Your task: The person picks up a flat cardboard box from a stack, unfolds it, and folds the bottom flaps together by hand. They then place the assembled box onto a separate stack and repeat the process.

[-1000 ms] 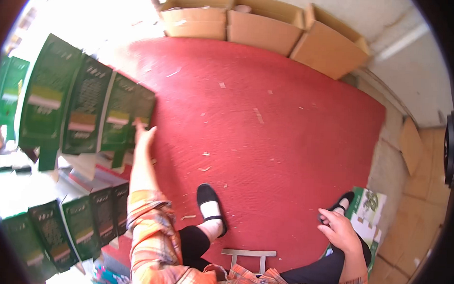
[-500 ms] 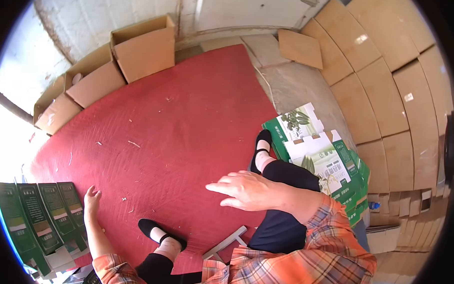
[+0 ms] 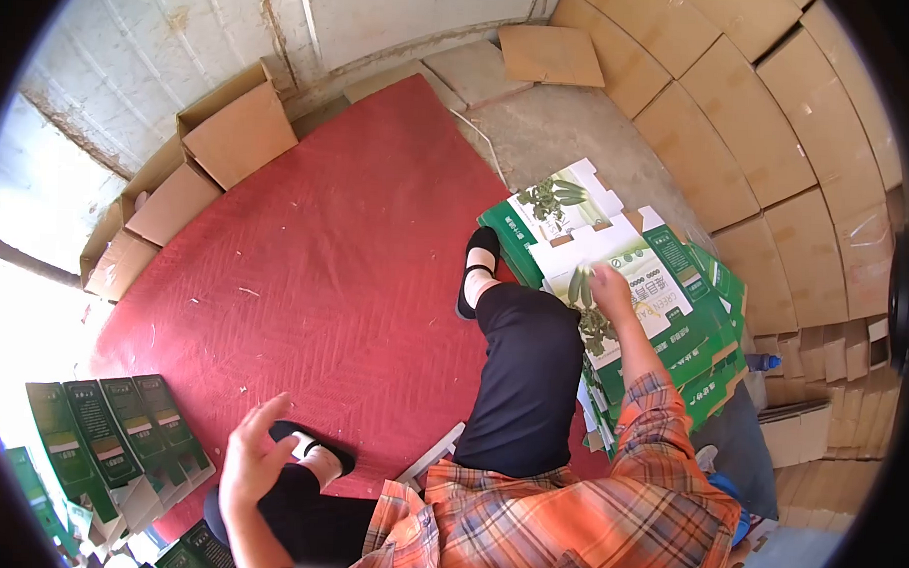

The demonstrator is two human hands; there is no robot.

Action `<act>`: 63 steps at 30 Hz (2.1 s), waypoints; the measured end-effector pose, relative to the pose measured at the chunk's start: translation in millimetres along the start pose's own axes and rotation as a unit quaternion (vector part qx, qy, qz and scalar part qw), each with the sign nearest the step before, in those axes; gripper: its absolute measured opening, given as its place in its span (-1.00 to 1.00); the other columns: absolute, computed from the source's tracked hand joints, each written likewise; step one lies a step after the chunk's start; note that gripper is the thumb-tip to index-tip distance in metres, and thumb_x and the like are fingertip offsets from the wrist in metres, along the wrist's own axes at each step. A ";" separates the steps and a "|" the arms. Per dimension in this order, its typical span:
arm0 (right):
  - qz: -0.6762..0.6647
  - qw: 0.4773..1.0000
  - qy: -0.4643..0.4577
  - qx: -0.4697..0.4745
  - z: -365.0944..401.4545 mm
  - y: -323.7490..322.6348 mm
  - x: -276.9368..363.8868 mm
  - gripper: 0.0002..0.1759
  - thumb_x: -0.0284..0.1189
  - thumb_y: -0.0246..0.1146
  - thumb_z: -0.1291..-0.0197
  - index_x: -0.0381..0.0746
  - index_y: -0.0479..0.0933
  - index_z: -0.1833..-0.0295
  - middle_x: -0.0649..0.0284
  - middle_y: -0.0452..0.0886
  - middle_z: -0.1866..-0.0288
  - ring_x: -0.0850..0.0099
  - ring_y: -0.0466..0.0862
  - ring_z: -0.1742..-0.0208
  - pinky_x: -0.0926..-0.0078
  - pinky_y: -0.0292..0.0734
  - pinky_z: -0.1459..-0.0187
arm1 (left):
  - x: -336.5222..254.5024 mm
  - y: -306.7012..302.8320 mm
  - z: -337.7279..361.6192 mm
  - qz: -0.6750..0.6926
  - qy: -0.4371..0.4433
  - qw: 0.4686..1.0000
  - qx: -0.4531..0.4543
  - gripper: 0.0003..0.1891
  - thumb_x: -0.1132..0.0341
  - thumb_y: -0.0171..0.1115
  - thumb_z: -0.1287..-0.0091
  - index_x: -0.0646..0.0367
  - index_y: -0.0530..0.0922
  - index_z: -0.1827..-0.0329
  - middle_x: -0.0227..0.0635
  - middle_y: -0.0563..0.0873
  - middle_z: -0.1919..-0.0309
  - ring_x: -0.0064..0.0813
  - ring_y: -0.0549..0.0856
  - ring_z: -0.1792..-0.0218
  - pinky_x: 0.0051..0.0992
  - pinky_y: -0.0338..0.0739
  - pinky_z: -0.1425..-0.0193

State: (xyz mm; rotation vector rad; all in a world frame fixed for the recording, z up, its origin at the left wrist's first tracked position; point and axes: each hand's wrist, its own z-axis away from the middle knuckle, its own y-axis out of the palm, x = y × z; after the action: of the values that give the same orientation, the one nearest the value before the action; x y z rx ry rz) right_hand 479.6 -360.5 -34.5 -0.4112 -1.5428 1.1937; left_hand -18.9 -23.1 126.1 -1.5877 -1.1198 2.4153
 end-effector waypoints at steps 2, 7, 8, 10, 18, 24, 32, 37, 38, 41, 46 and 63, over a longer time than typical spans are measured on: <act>0.161 0.986 0.027 0.015 35.1 19.2 -66.2 -0.53 -0.29 0.38 -0.05 -0.21 0.57 -0.10 -0.04 0.62 -0.03 -0.01 0.59 -0.09 0.08 0.53 -0.06 | 14.3 31.0 -0.3 0.046 -0.099 0.994 -0.019 -0.38 0.49 0.38 -0.08 0.26 0.48 -0.29 -0.05 0.68 -0.05 -0.14 0.66 -0.08 -0.28 0.52 -0.20; 0.330 0.937 0.101 0.051 107.6 59.6 -64.6 -0.25 -0.23 0.47 0.02 -0.12 0.40 -0.32 0.06 0.40 -0.36 0.04 0.38 -0.37 -0.14 0.42 -0.15 | 35.2 52.5 -23.4 -0.046 -0.112 0.992 0.033 -0.43 0.36 0.35 -0.16 0.18 0.49 -0.30 0.01 0.66 -0.06 -0.09 0.67 -0.08 -0.21 0.56 -0.14; 0.370 0.922 0.091 0.067 111.1 67.2 -61.1 -0.24 -0.25 0.42 -0.04 -0.08 0.33 -0.38 0.10 0.31 -0.43 0.05 0.30 -0.42 -0.20 0.38 -0.16 | 37.3 54.5 -29.4 -0.051 -0.107 0.992 0.037 -0.43 0.36 0.35 -0.16 0.18 0.49 -0.30 0.01 0.66 -0.06 -0.09 0.67 -0.08 -0.21 0.56 -0.14; 0.407 0.906 0.087 0.081 107.7 72.7 -65.0 -0.23 -0.27 0.37 -0.10 -0.05 0.26 -0.44 0.14 0.21 -0.50 0.06 0.22 -0.48 -0.27 0.34 -0.18 | 53.6 60.1 -39.0 -0.122 -0.113 0.985 0.043 -0.43 0.33 0.35 -0.17 0.17 0.49 -0.30 0.02 0.66 -0.06 -0.06 0.67 -0.06 -0.20 0.56 -0.15; 0.459 0.881 0.083 0.080 86.6 78.6 -78.7 -0.32 -0.35 0.16 -0.24 -0.05 0.20 -0.50 0.06 0.14 -0.55 -0.03 0.20 -0.49 -0.25 0.47 -0.06 | 72.8 65.2 -39.6 -0.148 -0.144 0.977 0.055 -0.40 0.27 0.36 -0.15 0.16 0.49 -0.31 0.03 0.66 -0.06 0.00 0.65 -0.08 -0.16 0.54 -0.18; 0.478 0.868 0.086 0.101 75.9 65.0 -72.6 -0.30 -0.34 0.15 -0.25 -0.10 0.18 -0.51 -0.04 0.18 -0.52 -0.13 0.23 -0.47 -0.24 0.57 0.09 | 73.0 63.1 -37.0 -0.146 -0.144 0.975 0.086 -0.40 0.26 0.35 -0.17 0.18 0.47 -0.32 0.09 0.61 -0.15 0.03 0.58 -0.21 -0.16 0.49 -0.27; 0.518 0.855 0.024 -0.035 37.1 -37.5 -36.1 -0.73 -0.45 0.12 -0.21 -0.22 0.47 -0.03 0.09 0.61 -0.07 0.15 0.63 -0.08 0.08 0.64 0.19 | 62.8 55.0 -35.9 -0.163 -0.103 0.978 0.072 -0.37 0.26 0.38 -0.16 0.15 0.45 -0.34 0.09 0.62 -0.13 0.05 0.56 -0.23 -0.13 0.49 -0.28; 0.487 0.848 -0.007 -0.210 -3.1 -168.7 43.1 -0.87 -0.49 0.07 -0.18 -0.14 0.52 0.21 0.18 0.69 0.24 0.25 0.69 0.11 0.18 0.54 0.19 | 54.8 43.0 -34.6 -0.147 -0.077 0.985 0.046 -0.38 0.28 0.38 -0.16 0.15 0.46 -0.33 0.07 0.63 -0.12 0.03 0.60 -0.18 -0.16 0.51 -0.26; 0.485 0.827 -0.057 -0.280 -2.7 -191.3 66.2 -0.87 -0.49 0.09 -0.15 -0.12 0.54 0.21 0.21 0.69 0.27 0.27 0.68 0.13 0.18 0.50 0.19 | 57.6 40.8 -34.2 -0.154 -0.068 0.985 0.030 -0.38 0.29 0.37 -0.16 0.16 0.46 -0.33 0.06 0.64 -0.11 0.00 0.62 -0.16 -0.19 0.53 -0.24; 0.393 0.838 -0.133 -0.355 -3.9 -237.5 120.1 -0.81 -0.52 0.07 -0.16 -0.11 0.57 0.18 0.22 0.69 0.27 0.18 0.67 0.14 0.14 0.40 0.17 | 64.0 33.4 -34.3 -0.072 -0.057 0.996 0.005 -0.36 0.31 0.37 -0.15 0.17 0.44 -0.35 0.03 0.66 -0.09 -0.11 0.67 -0.11 -0.26 0.57 -0.18; 0.132 0.933 -0.226 -0.249 15.5 -241.2 210.5 -0.77 -0.54 0.10 -0.28 -0.17 0.53 -0.02 0.00 0.65 0.12 0.05 0.64 0.11 0.19 0.48 0.07 | 70.1 21.5 -36.8 0.077 -0.058 0.992 -0.086 -0.38 0.30 0.31 -0.27 0.19 0.38 -0.41 -0.05 0.65 -0.13 -0.23 0.68 -0.09 -0.29 0.59 -0.12; -0.333 0.898 -0.185 0.220 -23.0 24.4 270.9 -0.75 -0.67 0.03 -0.30 -0.31 0.46 -0.06 0.29 0.64 0.08 0.53 0.59 -0.02 0.51 0.46 -0.09 | 123.2 -81.1 1.9 0.570 0.086 0.703 -0.416 -0.60 0.39 0.41 -0.26 0.17 0.53 -0.16 -0.41 0.70 -0.01 -0.46 0.65 -0.04 -0.43 0.46 -0.22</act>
State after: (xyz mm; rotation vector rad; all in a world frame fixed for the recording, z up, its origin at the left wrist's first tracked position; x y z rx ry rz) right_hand 397.1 -130.3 86.8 0.6409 -1.4791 1.0464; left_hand -106.3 85.4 77.4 -3.6139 -1.6006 2.0582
